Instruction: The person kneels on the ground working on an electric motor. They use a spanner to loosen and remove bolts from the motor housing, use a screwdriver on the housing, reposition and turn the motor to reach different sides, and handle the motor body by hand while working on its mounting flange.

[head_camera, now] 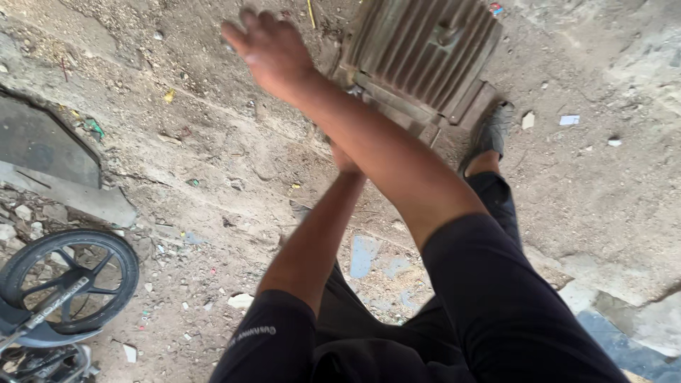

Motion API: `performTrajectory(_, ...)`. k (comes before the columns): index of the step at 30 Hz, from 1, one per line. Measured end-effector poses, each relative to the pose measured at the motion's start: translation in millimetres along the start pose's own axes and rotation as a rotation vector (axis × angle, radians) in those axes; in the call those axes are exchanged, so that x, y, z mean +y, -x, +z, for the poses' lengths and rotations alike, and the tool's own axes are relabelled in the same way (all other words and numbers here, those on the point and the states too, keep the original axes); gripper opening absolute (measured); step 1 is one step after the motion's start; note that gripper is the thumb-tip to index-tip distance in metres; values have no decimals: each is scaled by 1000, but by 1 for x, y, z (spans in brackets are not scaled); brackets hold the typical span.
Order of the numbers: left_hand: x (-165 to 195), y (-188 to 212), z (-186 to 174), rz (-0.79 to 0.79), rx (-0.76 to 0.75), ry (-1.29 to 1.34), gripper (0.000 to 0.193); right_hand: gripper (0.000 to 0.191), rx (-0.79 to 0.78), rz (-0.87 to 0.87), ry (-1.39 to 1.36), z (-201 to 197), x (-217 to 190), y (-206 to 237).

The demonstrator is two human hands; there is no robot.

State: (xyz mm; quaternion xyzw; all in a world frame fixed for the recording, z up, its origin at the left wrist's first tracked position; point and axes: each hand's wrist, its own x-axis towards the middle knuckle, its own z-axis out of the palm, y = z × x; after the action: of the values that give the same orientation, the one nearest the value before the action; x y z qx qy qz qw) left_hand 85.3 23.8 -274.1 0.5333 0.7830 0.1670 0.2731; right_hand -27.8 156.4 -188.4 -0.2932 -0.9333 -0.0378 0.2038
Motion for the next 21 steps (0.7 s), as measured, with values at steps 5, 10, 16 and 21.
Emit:
performTrajectory(5, -5, 3, 12, 107, 199, 382, 57, 15, -574, 181, -136, 56, -7, 9)
performTrajectory(10, -14, 3, 13, 167, 316, 291, 49, 15, -1459, 48, 471, 72, 7, 55)
performTrajectory(16, -15, 7, 20, 151, 386, 456, 41, 31, -1495, -29, 410, 55, 2, 42)
performTrajectory(21, -12, 5, 29, 51, 335, 1000, 33, 27, -1312, 204, 185, 54, -1, 41)
